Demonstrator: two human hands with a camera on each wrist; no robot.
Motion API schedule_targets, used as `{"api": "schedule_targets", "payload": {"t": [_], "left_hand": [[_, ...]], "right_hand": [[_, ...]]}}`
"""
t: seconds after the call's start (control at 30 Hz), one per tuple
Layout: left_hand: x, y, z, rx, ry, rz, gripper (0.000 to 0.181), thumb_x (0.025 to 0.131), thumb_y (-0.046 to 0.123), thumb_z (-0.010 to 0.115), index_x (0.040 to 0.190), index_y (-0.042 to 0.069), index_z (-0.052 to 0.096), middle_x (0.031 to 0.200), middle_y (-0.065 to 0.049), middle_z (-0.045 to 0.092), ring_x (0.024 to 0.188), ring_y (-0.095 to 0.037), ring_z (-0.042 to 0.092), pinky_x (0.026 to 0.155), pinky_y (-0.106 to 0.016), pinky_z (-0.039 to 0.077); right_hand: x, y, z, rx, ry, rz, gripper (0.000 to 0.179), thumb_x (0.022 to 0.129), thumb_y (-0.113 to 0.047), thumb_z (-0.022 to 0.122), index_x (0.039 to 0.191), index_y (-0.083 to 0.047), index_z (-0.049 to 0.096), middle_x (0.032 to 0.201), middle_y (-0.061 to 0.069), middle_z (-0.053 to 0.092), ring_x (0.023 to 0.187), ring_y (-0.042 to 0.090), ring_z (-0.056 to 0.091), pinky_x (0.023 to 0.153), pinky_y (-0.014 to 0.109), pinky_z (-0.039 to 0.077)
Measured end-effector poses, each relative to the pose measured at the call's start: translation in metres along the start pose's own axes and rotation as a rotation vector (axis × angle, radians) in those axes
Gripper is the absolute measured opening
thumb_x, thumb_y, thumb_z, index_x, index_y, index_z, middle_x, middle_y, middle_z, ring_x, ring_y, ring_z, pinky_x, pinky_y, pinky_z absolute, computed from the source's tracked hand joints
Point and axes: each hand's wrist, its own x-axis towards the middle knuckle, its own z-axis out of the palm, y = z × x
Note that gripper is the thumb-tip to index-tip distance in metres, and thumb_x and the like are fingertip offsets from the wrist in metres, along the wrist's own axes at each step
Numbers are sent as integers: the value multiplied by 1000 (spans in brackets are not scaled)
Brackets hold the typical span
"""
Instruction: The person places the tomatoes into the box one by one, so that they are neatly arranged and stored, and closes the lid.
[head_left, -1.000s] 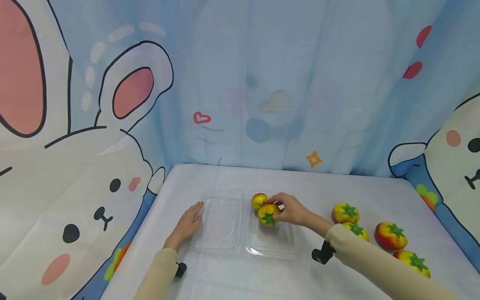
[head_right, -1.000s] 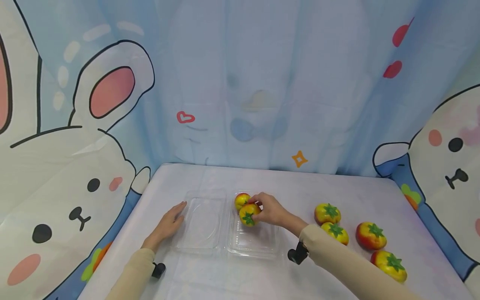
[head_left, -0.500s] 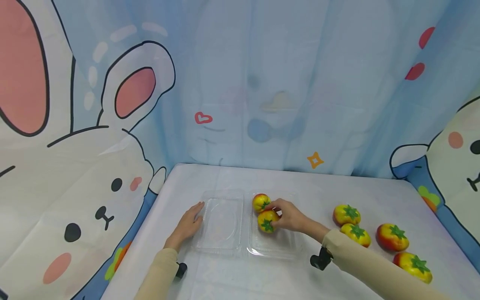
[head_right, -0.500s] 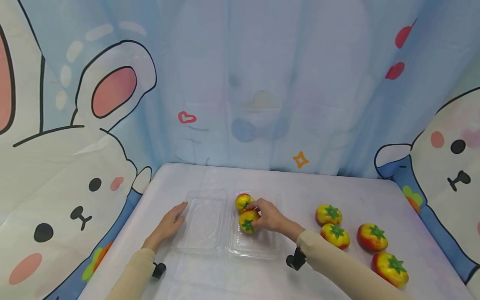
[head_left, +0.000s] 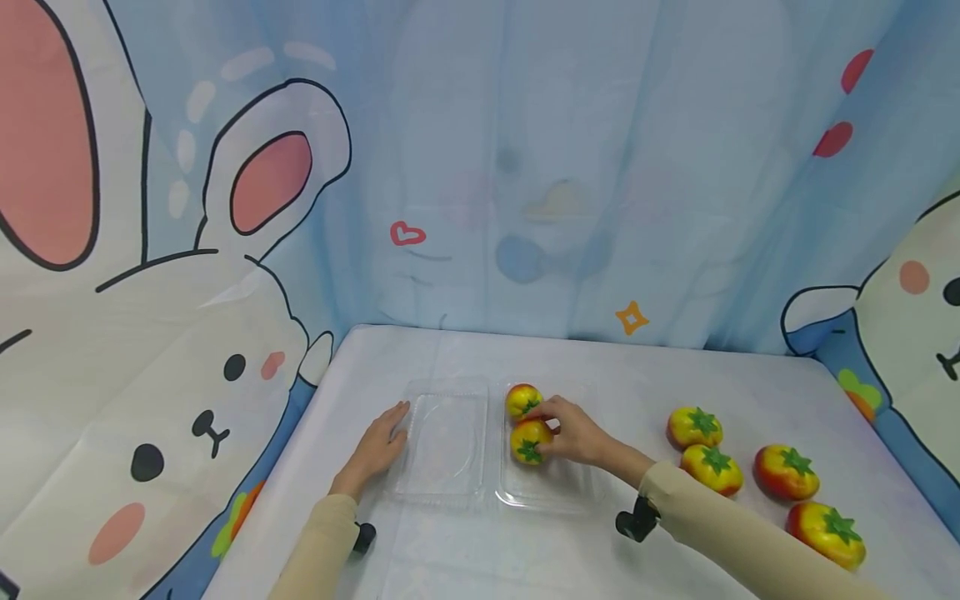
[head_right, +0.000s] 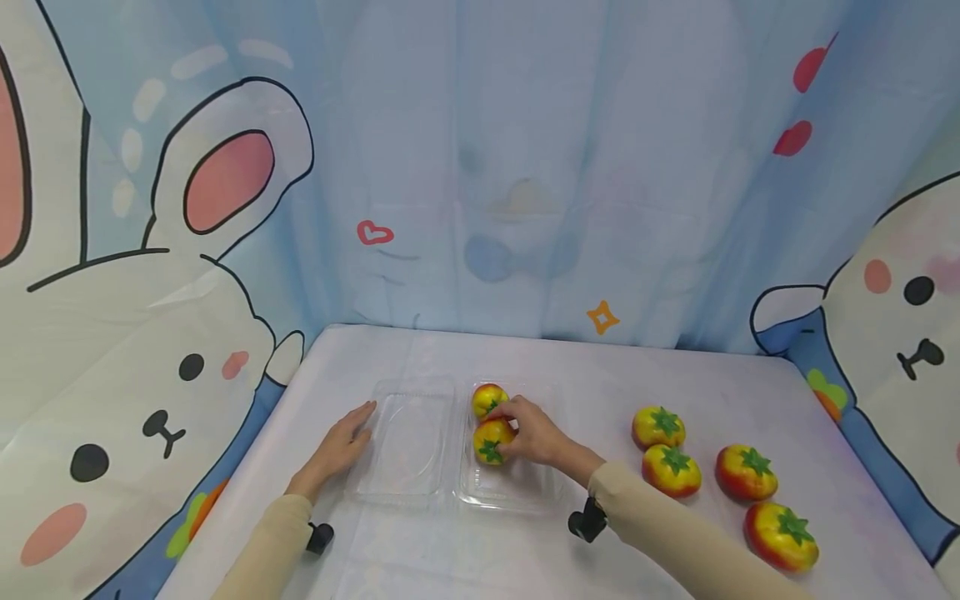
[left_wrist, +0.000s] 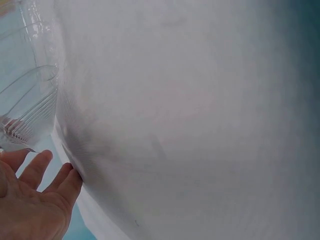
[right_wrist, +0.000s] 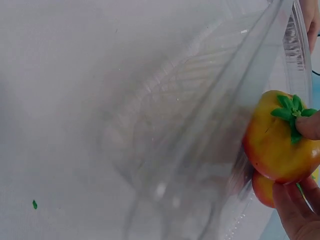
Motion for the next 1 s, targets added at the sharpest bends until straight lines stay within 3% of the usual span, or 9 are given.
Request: {"api": "schedule_targets", "payload": {"t": [0.33, 0.73, 1.0], "left_hand": [[0, 0, 0, 2, -8, 1, 49, 98, 4, 45, 146, -5, 42, 151, -25, 39, 138, -45, 36, 114, -58, 28], [-1, 1, -1, -3, -5, 5, 49, 98, 4, 46, 146, -5, 42, 150, -25, 39, 138, -45, 36, 115, -57, 28], [0, 3, -1, -4, -2, 0, 49, 98, 5, 46, 146, -5, 42, 150, -26, 39, 138, -45, 36, 115, -57, 28]], "right_hand": [[1, -2, 4, 21, 25, 3, 44, 76, -1, 82, 118, -3, 66, 108, 11, 54, 103, 30, 58, 88, 46, 57], [-3, 3, 1, 15, 45, 77, 54, 78, -22, 85, 123, -2, 63, 112, 12, 56, 106, 33, 59, 83, 40, 59], [-5, 6, -2, 45, 21, 82, 46, 78, -10, 84, 118, 1, 64, 113, 14, 57, 104, 33, 61, 81, 37, 60]]}}
